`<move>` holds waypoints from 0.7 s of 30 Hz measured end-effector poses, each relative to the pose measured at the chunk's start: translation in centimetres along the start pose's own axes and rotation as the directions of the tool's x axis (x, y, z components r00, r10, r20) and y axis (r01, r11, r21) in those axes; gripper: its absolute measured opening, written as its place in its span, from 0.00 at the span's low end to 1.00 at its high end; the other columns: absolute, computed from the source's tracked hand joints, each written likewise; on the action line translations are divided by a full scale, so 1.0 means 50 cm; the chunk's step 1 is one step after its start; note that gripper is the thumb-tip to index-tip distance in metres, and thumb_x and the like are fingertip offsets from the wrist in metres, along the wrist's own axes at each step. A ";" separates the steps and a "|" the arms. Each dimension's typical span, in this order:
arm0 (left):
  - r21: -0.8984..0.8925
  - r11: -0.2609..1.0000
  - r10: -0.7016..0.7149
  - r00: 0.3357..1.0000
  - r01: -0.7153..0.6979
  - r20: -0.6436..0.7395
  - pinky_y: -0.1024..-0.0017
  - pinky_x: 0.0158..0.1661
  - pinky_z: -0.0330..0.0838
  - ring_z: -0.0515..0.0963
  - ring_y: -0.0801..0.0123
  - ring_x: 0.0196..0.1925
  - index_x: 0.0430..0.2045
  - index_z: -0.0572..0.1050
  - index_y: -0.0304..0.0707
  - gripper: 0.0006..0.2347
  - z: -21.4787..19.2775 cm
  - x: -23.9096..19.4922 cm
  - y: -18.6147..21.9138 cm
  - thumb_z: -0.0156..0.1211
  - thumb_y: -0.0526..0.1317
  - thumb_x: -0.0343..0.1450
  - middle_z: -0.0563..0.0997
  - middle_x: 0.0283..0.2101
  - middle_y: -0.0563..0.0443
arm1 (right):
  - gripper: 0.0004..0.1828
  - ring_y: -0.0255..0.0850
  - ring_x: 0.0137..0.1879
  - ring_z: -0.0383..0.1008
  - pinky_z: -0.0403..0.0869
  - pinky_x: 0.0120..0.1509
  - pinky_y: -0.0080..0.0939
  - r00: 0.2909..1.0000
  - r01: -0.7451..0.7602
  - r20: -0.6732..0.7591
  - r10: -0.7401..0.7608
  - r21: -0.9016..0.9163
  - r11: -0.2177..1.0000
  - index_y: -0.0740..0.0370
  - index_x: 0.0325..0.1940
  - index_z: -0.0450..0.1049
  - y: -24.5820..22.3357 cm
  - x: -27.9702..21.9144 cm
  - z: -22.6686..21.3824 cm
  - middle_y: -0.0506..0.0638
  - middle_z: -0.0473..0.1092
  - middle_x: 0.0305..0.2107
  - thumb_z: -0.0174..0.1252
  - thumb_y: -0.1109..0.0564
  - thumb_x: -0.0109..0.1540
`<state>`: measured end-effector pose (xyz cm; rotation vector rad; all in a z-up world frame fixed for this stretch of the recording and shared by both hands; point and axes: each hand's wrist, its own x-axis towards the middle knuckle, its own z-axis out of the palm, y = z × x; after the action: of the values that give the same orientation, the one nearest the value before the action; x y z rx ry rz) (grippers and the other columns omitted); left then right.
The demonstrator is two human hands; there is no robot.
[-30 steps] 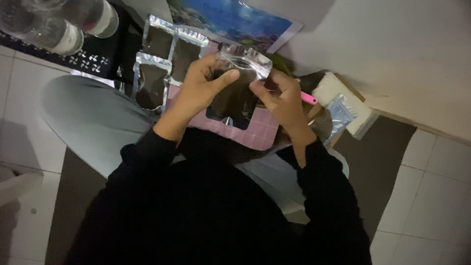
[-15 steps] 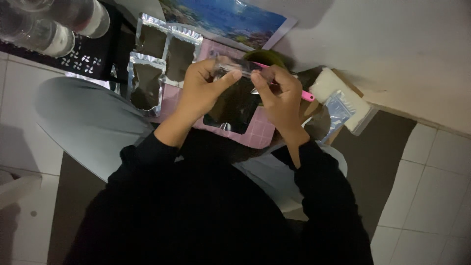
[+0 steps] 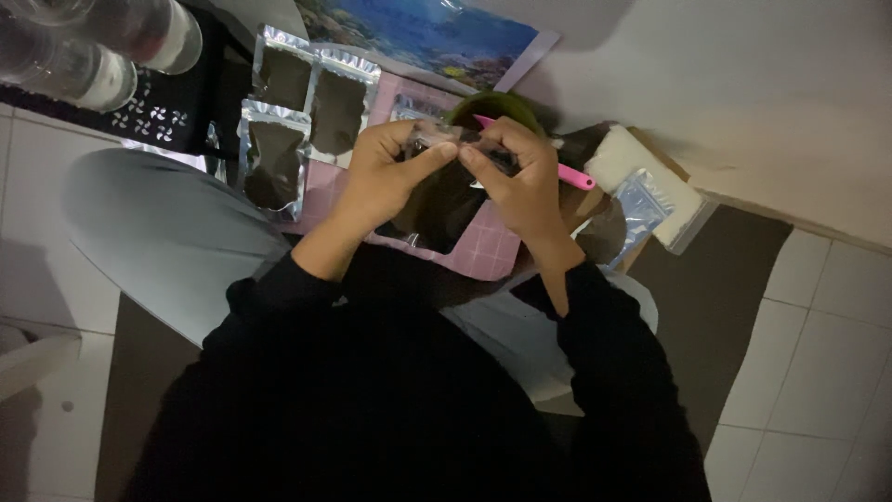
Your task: Filling small silver pouches with dark powder using a pink plastic scoop
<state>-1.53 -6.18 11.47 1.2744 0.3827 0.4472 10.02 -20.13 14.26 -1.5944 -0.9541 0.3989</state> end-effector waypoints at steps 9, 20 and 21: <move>-0.071 0.993 -0.085 0.993 0.091 0.076 0.78 0.40 0.71 0.70 0.80 0.33 0.32 0.85 0.35 0.05 -0.084 0.027 -0.142 0.63 0.34 0.75 0.79 0.26 0.57 | 0.10 0.37 0.30 0.62 0.62 0.39 0.37 0.998 -0.014 0.055 0.018 -0.063 0.998 0.65 0.30 0.78 0.047 0.002 -0.025 0.52 0.66 0.21 0.68 0.62 0.66; 0.425 0.897 0.221 0.957 -0.124 -0.189 0.64 0.35 0.70 0.74 0.67 0.31 0.33 0.81 0.26 0.07 -0.098 0.020 -0.199 0.59 0.33 0.77 0.78 0.21 0.41 | 0.13 0.33 0.39 0.70 0.71 0.43 0.32 0.844 -0.506 -0.029 0.535 0.288 0.813 0.57 0.48 0.77 0.135 -0.038 0.054 0.45 0.71 0.31 0.68 0.49 0.64; 0.485 0.871 0.220 0.946 -0.082 -0.236 0.58 0.37 0.72 0.79 0.60 0.32 0.34 0.79 0.22 0.07 -0.115 0.020 -0.229 0.58 0.33 0.77 0.79 0.24 0.31 | 0.25 0.38 0.43 0.79 0.78 0.41 0.33 0.725 -0.657 0.067 0.686 0.368 0.658 0.57 0.60 0.75 0.186 -0.056 0.065 0.49 0.76 0.38 0.72 0.50 0.61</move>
<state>-2.37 -3.52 -1.09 1.7291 0.6669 0.7075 9.34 -20.04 4.05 -1.5473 -0.1509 0.9688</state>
